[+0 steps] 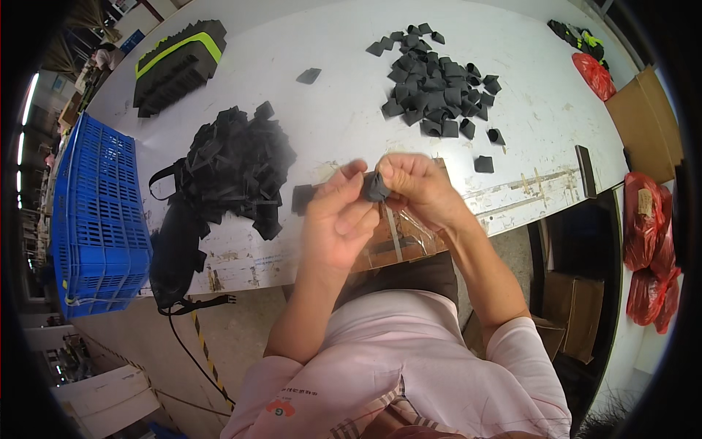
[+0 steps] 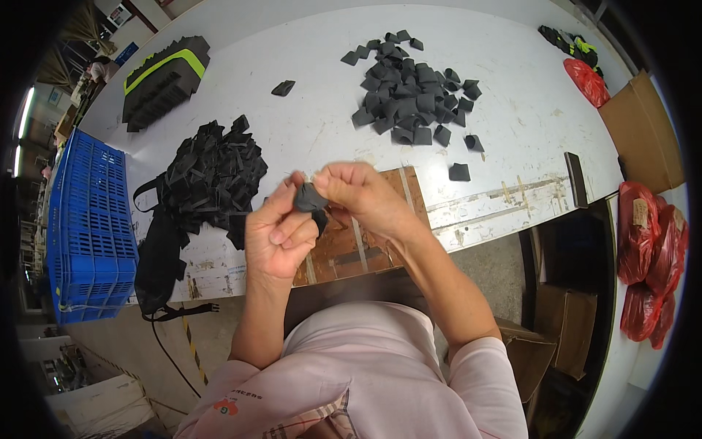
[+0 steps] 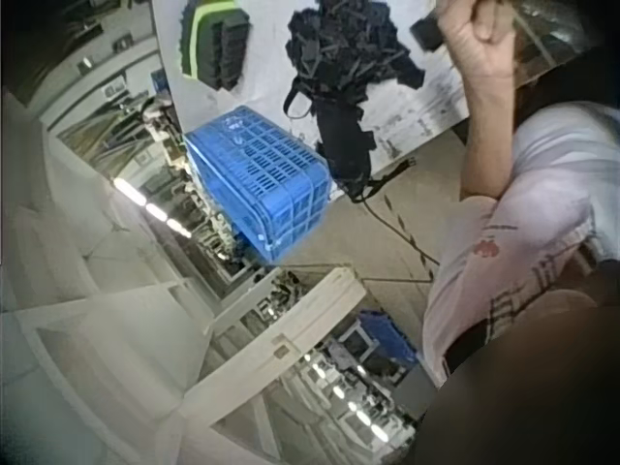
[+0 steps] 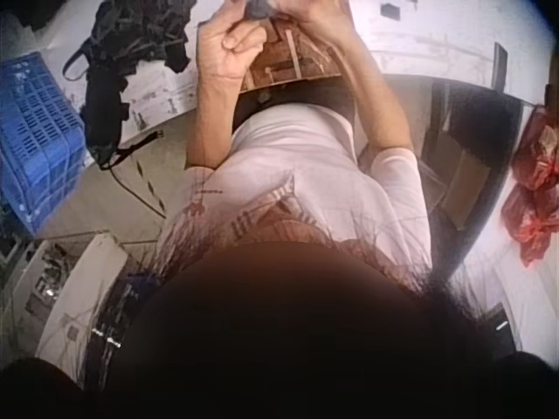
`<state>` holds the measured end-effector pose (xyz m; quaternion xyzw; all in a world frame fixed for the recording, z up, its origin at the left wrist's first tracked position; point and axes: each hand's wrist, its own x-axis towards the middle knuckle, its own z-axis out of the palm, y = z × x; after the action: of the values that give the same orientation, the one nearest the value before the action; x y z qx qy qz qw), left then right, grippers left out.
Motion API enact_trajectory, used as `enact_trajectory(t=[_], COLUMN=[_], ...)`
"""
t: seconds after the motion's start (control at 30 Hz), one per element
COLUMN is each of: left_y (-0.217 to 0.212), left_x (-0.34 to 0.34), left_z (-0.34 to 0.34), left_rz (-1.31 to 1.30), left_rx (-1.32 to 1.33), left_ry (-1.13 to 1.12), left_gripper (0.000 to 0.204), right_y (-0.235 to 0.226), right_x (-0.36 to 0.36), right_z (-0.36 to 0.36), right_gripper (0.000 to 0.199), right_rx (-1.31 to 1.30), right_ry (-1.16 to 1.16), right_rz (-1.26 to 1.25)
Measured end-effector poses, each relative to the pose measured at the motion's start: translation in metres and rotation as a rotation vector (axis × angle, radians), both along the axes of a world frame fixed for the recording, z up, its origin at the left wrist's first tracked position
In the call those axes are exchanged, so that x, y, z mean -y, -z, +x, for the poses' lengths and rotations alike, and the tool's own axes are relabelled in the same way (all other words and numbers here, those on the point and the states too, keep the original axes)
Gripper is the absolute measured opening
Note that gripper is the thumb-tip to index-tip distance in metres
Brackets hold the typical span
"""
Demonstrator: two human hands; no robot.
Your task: The person is manually processing or inspecting small grey foam or rubber components at a workbench, involving dextrous hand manipulation.
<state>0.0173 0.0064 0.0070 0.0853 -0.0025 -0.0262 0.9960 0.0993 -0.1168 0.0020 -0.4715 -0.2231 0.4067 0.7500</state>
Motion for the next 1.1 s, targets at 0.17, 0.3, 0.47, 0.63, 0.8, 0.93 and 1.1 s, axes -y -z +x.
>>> enact_trajectory(t=[0.17, 0.3, 0.47, 0.63, 0.8, 0.93, 1.1], left_y=[0.003, -0.006, -0.008, -0.003, -0.009, 0.003, -0.01], left_x=[0.008, 0.013, 0.003, 0.006, 0.004, 0.005, 0.007], left_z=[-0.006, -0.006, 0.001, 0.003, 0.003, -0.002, 0.004], left_rz=[0.363, 1.097, 1.565, 1.458, 1.52, 1.489, 1.64], left_rx=[-0.109, -0.131, 0.214, 0.184, 0.186, 0.129, 0.128], left_ry=[-0.124, -0.564, -0.753, -0.829, -0.775, -0.72, -0.883], left_gripper=[0.018, 0.029, 0.017, 0.013, 0.013, 0.011, 0.018], right_y=[0.01, 0.002, -0.006, -0.014, -0.019, -0.01, -0.01], right_x=[0.004, 0.007, 0.01, 0.015, 0.014, 0.009, 0.009], right_z=[-0.002, -0.007, -0.008, -0.013, -0.022, -0.019, -0.02], right_gripper=[0.027, 0.027, 0.028, 0.031, 0.021, 0.015, 0.012], right_rx=[0.013, 0.183, 0.224, 1.192, 1.385, 1.245, 1.178], right_ry=[0.053, 0.173, 0.206, 0.649, 0.632, 0.575, 0.574], right_rz=[0.051, -0.085, -0.122, -0.14, -0.273, -0.167, -0.152])
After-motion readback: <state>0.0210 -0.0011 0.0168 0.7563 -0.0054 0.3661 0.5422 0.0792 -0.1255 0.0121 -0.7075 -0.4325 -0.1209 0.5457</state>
